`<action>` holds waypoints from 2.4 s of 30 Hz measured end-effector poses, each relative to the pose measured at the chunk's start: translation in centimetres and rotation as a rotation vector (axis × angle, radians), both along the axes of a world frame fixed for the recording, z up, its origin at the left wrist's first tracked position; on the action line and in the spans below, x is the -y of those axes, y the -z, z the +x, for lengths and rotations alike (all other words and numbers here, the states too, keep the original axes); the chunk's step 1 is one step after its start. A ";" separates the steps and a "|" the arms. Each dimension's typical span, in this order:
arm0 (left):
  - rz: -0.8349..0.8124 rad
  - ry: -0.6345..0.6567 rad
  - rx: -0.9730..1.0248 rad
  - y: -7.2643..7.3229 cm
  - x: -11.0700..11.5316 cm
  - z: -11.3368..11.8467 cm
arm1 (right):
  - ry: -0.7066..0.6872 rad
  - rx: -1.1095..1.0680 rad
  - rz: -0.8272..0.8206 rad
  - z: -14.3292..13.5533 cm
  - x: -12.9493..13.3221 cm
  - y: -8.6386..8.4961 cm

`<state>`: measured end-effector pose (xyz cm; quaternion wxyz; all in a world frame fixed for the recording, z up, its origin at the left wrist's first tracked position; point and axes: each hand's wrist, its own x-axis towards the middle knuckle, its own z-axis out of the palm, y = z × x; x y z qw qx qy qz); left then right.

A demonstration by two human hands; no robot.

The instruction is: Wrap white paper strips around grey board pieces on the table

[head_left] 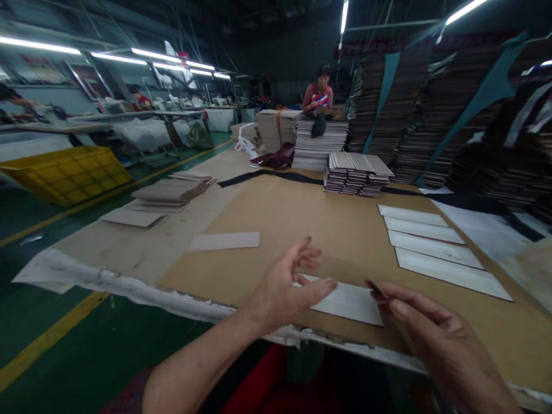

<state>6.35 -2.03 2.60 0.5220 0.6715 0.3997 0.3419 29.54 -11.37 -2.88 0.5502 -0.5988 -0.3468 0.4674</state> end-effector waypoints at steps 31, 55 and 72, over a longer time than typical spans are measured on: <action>0.388 0.172 -0.508 2.2 -1.8 -6.2 | -0.384 0.904 0.401 4.8 -2.4 4.6; 0.435 0.186 -0.495 2.4 -2.0 -6.3 | -0.396 0.922 0.362 4.7 -2.6 4.9; 0.543 0.232 -0.515 2.7 -2.4 -6.0 | -0.448 0.849 0.359 3.5 -2.7 2.7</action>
